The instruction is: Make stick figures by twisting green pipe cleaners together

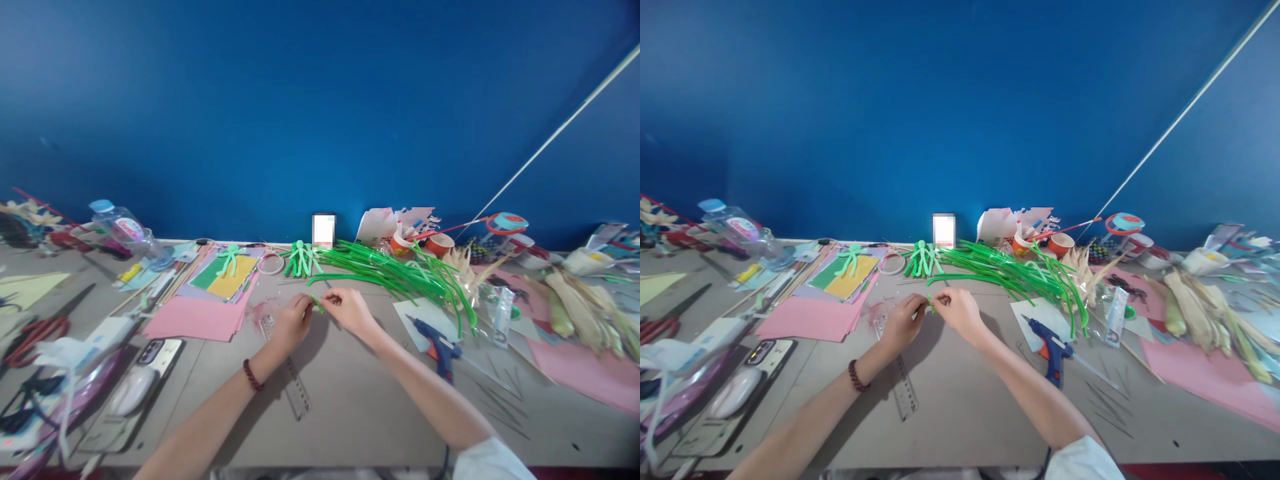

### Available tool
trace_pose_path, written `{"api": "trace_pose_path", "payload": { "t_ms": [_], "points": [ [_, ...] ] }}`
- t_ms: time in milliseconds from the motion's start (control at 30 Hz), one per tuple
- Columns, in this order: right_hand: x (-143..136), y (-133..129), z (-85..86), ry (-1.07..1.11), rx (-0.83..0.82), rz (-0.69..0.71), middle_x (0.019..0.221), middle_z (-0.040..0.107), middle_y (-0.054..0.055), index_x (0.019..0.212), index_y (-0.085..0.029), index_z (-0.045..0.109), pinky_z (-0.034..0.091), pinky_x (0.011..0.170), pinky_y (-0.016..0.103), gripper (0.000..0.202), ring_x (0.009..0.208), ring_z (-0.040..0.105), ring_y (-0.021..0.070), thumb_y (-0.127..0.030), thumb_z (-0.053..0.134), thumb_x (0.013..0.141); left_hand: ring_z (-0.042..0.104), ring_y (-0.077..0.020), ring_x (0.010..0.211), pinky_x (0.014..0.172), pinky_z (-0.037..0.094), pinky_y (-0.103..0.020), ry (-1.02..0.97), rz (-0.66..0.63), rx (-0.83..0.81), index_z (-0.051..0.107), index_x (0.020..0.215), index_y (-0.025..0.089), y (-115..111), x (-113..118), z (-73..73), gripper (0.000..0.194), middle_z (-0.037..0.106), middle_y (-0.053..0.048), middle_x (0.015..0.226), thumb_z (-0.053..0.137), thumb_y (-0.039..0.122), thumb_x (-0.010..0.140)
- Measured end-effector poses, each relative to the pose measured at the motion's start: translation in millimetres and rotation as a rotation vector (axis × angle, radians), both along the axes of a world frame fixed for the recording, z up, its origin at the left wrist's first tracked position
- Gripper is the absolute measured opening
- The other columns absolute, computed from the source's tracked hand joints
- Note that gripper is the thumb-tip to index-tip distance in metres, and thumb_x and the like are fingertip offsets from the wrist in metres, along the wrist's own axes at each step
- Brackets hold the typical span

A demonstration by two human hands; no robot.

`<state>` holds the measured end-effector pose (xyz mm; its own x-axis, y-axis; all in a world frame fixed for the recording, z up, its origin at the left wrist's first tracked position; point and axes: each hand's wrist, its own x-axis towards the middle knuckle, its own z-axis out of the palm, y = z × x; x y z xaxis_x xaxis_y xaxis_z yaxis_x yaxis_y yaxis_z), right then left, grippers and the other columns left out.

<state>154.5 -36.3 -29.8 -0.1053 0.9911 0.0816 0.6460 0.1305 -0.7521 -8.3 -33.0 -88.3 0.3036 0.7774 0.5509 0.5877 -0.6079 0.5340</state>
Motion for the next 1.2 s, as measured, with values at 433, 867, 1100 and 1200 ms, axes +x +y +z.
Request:
{"api": "trace_pose_path", "payload": {
  "t_ms": [433, 867, 1100, 1200],
  "points": [
    [-26, -23, -11.2, -0.583, 0.461, -0.05, 0.068, 0.066, 0.002, 0.074, -0.019, 0.063, 0.031, 0.059, 0.026, 0.02, 0.067, 0.058, 0.0158, -0.023, 0.05, 0.089, 0.061, -0.0164, 0.074, 0.067, 0.048, -0.028, -0.225, 0.09, -0.07, 0.061, 0.081, 0.019, 10, -1, -0.9, 0.009, 0.064, -0.004, 0.078, 0.052, 0.021, 0.082],
    [-31, -23, -32.3, -0.561, 0.641, 0.017, 0.06, 0.061, 0.002, 0.071, -0.018, 0.06, 0.026, 0.057, 0.03, 0.031, 0.06, 0.054, 0.0134, -0.023, 0.04, 0.094, 0.051, -0.0104, 0.057, 0.057, 0.041, -0.023, -1.044, 0.054, -0.715, 0.061, 0.066, 0.016, 12, 4, 3.3, 0.015, 0.059, 0.002, 0.061, 0.069, 0.028, 0.062],
    [-27, -17, -35.3, -0.443, 0.479, 0.017, 0.07, 0.068, 0.003, 0.08, -0.019, 0.064, 0.029, 0.059, 0.025, 0.024, 0.064, 0.059, 0.013, -0.026, 0.045, 0.093, 0.049, -0.0081, 0.055, 0.054, 0.038, -0.021, -1.157, -0.011, -0.865, 0.059, 0.067, 0.016, 14, 1, -1.2, 0.021, 0.057, 0.004, 0.06, 0.074, 0.028, 0.057],
    [-24, -15, -35.3, -0.413, 0.428, -0.003, 0.072, 0.069, 0.003, 0.083, -0.019, 0.064, 0.029, 0.059, 0.023, 0.022, 0.066, 0.061, 0.0128, -0.026, 0.045, 0.092, 0.051, -0.0085, 0.056, 0.057, 0.041, -0.022, -1.201, -0.056, -0.948, 0.06, 0.068, 0.016, 15, 0, -1.0, 0.02, 0.057, 0.003, 0.062, 0.074, 0.027, 0.059]
  ]
}}
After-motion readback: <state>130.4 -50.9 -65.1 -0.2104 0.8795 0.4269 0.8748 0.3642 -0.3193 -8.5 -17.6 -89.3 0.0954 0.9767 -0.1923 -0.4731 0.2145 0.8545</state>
